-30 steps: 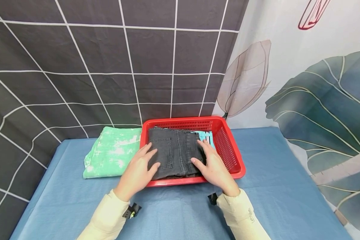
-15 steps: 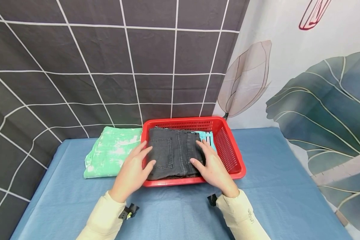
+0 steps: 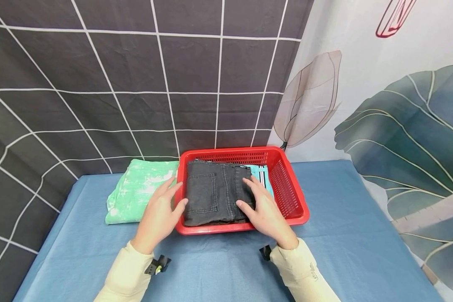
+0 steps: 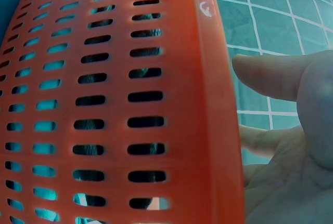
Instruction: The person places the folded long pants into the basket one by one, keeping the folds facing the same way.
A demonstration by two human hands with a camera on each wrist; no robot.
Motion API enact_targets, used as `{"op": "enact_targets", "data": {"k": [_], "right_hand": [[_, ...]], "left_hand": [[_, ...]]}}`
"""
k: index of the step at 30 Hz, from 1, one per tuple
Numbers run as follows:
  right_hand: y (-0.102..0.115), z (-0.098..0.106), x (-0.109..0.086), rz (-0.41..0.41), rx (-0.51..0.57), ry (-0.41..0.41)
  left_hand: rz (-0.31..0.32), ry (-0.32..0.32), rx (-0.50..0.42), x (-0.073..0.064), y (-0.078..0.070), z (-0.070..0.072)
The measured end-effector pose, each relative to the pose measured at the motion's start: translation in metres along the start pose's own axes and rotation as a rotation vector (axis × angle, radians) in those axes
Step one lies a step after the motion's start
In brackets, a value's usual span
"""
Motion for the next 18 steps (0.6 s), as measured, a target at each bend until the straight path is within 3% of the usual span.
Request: {"op": "enact_targets", "data": {"k": [9,18], "right_hand": [[0.006,-0.003,0.003,0.031,-0.006,-0.003],[0.01,-0.007,0.004,0.045,0.008,0.0]], "left_hand": [[-0.021,-0.051,-0.003,0.002,0.011,0.004],[0.022,-0.087,0.003,0.007,0.026,0.006]]}}
Point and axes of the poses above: each hand's wrist, its own x-axis towards the middle knuckle, its own z-axis out of the back of the hand, y = z × x, the point moved 4 cm from there along x, towards the middle knuckle, and after that the axes turned 11 degrees about z, right-handed, at the moved point
